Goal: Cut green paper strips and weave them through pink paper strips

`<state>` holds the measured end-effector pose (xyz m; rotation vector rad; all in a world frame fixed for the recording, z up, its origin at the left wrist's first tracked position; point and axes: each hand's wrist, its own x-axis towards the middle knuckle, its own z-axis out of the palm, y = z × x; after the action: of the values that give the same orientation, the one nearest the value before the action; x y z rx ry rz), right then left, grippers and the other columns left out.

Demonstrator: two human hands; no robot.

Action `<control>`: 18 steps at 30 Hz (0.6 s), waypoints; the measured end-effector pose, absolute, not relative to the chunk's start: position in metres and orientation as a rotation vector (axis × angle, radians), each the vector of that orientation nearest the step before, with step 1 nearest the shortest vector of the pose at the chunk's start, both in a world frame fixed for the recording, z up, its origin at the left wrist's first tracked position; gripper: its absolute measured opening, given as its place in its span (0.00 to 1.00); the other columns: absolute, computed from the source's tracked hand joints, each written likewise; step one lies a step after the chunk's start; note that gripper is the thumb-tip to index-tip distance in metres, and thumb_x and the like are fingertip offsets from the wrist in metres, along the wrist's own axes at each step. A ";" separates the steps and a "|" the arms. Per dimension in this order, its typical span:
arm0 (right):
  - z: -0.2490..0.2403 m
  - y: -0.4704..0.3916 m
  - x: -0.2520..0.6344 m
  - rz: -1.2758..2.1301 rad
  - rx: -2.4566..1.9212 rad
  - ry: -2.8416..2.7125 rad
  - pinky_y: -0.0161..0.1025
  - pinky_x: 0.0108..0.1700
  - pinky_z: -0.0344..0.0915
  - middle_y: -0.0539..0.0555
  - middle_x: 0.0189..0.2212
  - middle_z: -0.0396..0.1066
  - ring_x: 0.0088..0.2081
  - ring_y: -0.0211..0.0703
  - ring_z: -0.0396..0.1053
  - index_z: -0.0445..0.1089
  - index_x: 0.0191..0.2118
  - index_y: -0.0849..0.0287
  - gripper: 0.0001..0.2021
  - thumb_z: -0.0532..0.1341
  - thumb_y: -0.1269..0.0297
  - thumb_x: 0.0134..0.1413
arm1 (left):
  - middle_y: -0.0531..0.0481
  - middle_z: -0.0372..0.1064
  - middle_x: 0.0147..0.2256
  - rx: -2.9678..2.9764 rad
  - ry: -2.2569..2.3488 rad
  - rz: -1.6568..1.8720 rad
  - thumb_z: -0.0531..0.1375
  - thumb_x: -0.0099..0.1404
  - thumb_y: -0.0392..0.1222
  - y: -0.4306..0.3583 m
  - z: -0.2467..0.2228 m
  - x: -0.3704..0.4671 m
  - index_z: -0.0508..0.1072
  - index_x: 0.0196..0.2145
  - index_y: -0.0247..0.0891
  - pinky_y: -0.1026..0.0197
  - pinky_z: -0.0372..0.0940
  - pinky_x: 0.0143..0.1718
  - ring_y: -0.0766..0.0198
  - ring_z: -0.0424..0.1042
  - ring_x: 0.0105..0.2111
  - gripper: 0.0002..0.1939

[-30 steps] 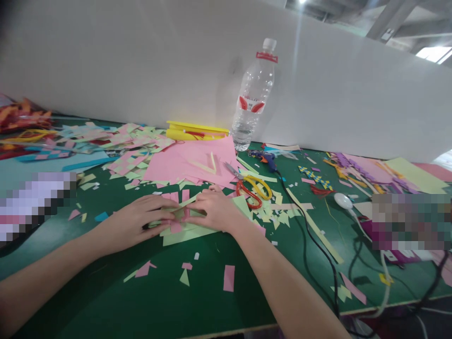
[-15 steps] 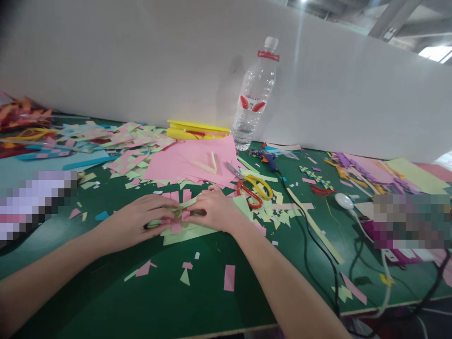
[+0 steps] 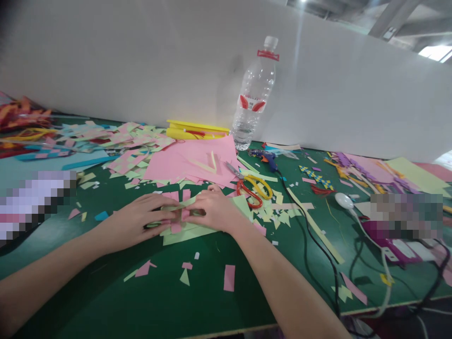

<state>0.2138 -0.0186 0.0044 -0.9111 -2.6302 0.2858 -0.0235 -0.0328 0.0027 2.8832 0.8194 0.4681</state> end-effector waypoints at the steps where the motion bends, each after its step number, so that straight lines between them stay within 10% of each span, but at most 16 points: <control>1: 0.004 -0.019 0.214 0.278 -0.912 -2.630 0.40 0.42 0.46 0.50 0.26 0.69 0.31 0.38 0.62 0.75 0.37 0.56 0.13 0.58 0.54 0.56 | 0.48 0.64 0.52 2.885 0.820 0.461 0.50 0.68 0.42 -0.033 0.003 -0.023 0.71 0.46 0.46 0.49 0.58 0.52 0.56 0.63 0.52 0.13; 18: 0.007 -0.020 0.214 0.256 -0.894 -2.656 0.40 0.41 0.46 0.49 0.25 0.68 0.31 0.38 0.62 0.74 0.37 0.55 0.12 0.57 0.55 0.57 | 0.48 0.65 0.50 2.964 0.824 0.550 0.52 0.67 0.42 -0.031 0.015 -0.032 0.74 0.41 0.47 0.49 0.56 0.52 0.56 0.61 0.52 0.11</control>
<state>0.2136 -0.0202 0.0070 -0.8943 -2.6555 0.2557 -0.0316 -0.0305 0.0153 2.9642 0.8242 0.5496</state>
